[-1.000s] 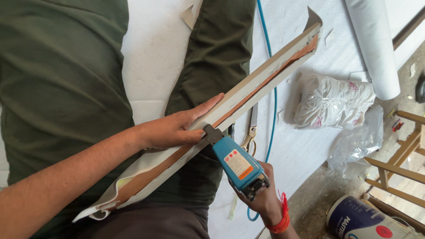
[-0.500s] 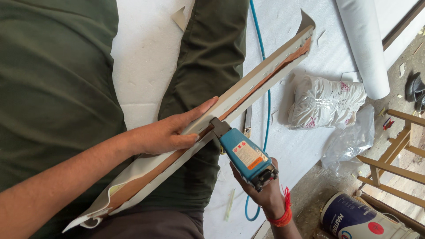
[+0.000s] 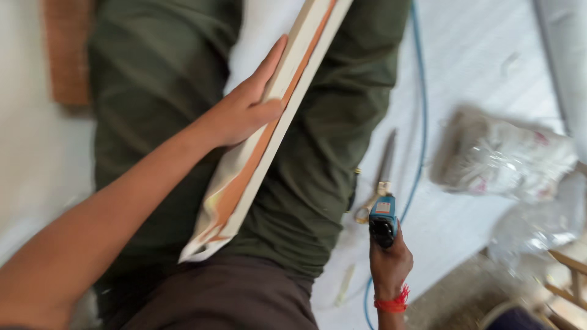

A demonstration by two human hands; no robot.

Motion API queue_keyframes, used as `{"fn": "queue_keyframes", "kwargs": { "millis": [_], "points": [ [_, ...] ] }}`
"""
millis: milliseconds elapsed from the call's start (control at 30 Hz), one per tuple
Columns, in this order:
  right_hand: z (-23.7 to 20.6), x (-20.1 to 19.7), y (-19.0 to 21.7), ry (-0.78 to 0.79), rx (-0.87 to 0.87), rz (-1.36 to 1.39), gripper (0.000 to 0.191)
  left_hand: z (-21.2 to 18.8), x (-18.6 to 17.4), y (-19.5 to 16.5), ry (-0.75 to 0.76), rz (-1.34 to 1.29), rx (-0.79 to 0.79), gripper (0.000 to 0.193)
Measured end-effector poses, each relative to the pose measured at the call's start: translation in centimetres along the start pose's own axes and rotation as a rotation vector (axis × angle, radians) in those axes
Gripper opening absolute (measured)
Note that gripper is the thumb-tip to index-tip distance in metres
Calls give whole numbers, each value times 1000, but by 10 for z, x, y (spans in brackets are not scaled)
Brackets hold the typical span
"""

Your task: The person sits on the floor with a long wooden frame strip across their lap and wraps white fabric over its edge. They press and tuck the fabric along the frame, use a screwdriver to push the fabric edge into the seam, and use a pneumatic staple gun to fasten the fabric to the frame.

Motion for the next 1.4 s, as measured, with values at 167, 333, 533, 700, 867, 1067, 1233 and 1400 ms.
{"fn": "queue_keyframes", "kwargs": {
  "millis": [167, 333, 533, 700, 867, 1067, 1233, 1400],
  "points": [
    [-20, 29, -17, -53, -8, -167, 84, -15, 1, 33, -124, -4, -78, 84],
    [-33, 44, -30, 213, 175, 120, 110, -71, 16, 5, -87, 18, -316, 107],
    [-50, 34, 11, 131, -58, -85, 92, -118, 35, -40, -137, 173, -330, 109],
    [-42, 0, 89, 275, 66, 674, 35, -135, 57, -50, -180, 234, -197, 104],
    [-36, 70, 214, 1045, 150, 1360, 50, -155, 82, -80, -159, 502, 46, 104],
    [-32, 68, 249, 925, 302, 1349, 66, -160, 106, -86, 5, 618, 113, 107],
    [-41, 78, 248, 621, 176, 1385, 56, -176, 98, -83, -113, 410, 136, 92],
    [-44, 92, 244, 541, 100, 1363, 55, -123, 52, -35, -511, 133, -29, 61]
  ]
}}
Point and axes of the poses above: each hand's wrist, its own z-axis towards the middle knuckle, its own x-axis out of the palm, y = z × x, the point moved 4 cm from there along z, towards the middle knuckle, and after that the axes turned 8 degrees about x, right-handed, at the moved point
